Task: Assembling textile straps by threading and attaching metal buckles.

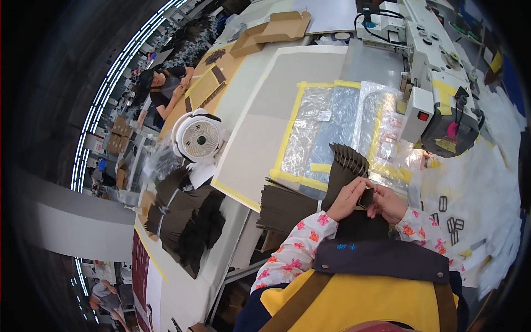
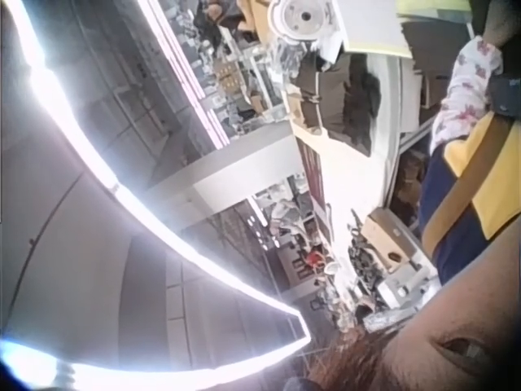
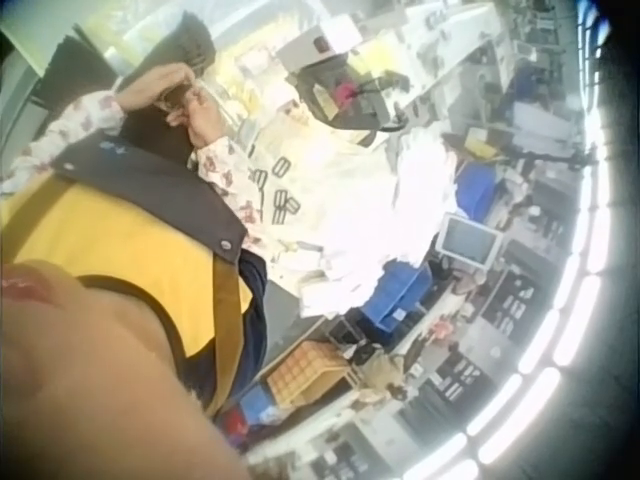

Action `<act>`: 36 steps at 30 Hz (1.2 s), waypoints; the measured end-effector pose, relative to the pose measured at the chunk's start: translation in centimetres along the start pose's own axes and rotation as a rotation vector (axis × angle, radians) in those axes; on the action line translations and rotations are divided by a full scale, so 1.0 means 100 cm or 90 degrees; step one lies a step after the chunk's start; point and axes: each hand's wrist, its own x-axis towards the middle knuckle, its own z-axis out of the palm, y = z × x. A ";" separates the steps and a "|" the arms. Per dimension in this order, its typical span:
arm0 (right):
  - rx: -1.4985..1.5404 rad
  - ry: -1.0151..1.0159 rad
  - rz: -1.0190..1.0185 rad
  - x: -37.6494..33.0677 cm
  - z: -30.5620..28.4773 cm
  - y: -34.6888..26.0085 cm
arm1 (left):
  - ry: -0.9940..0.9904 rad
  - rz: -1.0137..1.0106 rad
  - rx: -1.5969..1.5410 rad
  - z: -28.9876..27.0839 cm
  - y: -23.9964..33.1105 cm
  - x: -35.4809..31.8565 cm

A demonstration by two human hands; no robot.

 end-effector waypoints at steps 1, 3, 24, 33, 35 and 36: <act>0.014 0.009 -0.027 0.002 -0.005 0.000 | -0.036 0.050 0.078 -0.001 0.003 0.000; 0.024 0.015 -0.054 0.005 -0.010 -0.003 | -0.047 0.202 0.286 -0.003 0.010 0.000; -0.493 0.035 -0.222 0.032 0.011 0.012 | 0.024 0.079 0.596 -0.027 0.011 -0.018; -0.151 -0.001 -0.096 0.019 -0.007 -0.002 | 0.008 0.023 0.246 -0.016 -0.006 -0.028; -0.149 0.071 -0.148 0.013 -0.019 -0.011 | 0.030 0.130 0.442 -0.016 -0.004 -0.020; -0.148 0.074 -0.149 0.013 -0.024 -0.013 | 0.056 0.239 0.557 -0.012 -0.006 -0.011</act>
